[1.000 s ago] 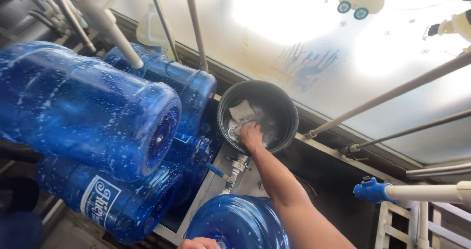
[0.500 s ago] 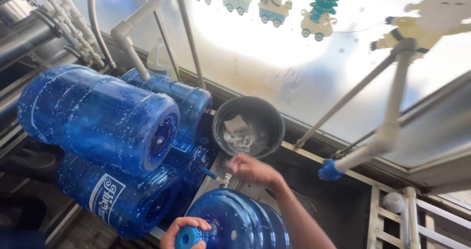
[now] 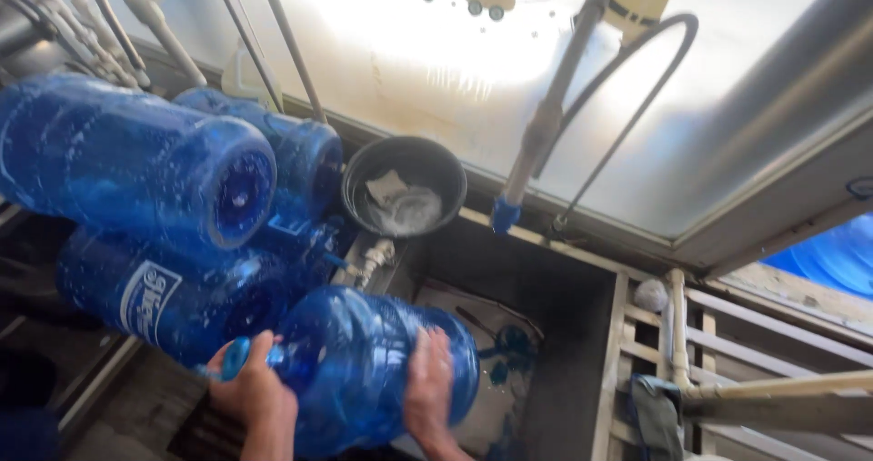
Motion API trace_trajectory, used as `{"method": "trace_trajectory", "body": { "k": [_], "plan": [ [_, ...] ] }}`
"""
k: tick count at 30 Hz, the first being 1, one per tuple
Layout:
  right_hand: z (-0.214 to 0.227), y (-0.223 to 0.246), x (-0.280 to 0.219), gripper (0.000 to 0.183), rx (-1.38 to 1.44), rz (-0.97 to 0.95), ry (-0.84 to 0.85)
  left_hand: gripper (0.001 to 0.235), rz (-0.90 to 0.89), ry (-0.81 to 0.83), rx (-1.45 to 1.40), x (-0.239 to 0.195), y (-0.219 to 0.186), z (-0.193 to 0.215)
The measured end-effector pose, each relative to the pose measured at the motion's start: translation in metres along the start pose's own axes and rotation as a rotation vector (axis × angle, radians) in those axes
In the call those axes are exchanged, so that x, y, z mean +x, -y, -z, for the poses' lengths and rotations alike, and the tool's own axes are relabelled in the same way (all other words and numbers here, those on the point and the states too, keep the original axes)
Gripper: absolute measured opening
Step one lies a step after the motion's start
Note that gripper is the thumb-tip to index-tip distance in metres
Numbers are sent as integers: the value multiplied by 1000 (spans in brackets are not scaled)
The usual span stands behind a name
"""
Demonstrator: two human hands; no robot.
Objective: Cleaning and rinsing large blue water jugs at a water production facility sink.
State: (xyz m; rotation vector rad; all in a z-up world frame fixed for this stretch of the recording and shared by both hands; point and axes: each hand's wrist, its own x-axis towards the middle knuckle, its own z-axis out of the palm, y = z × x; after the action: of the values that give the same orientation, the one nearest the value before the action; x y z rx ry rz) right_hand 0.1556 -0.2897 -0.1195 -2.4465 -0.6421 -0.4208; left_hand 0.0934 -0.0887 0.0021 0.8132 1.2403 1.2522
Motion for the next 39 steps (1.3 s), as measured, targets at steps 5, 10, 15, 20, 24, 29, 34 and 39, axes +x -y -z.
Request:
{"method": "trace_trajectory", "body": {
  "k": [5,10,15,20,24,29,34,39],
  "plan": [
    [118,113,77,50,475,-40,128,46,-33,71,144,-58,-29,-9],
    [165,108,158,47,250,99,672,45,-151,793,90,-88,-72,16],
    [-8,-48,83,54,557,123,564,44,-36,705,-141,-16,-54,46],
    [-22,-60,-23,57,-97,-405,173,40,217,269,-248,40,-55,41],
    [10,56,-29,62,393,-654,39,66,415,1,15,0,-85,19],
    [116,162,55,63,541,-478,135,47,269,292,176,-44,-81,-3],
    [112,124,126,31,25,275,258,42,-237,1035,24,-52,-65,18],
    [63,34,109,56,358,-133,622,45,51,1095,-155,20,-61,48]
  ]
}}
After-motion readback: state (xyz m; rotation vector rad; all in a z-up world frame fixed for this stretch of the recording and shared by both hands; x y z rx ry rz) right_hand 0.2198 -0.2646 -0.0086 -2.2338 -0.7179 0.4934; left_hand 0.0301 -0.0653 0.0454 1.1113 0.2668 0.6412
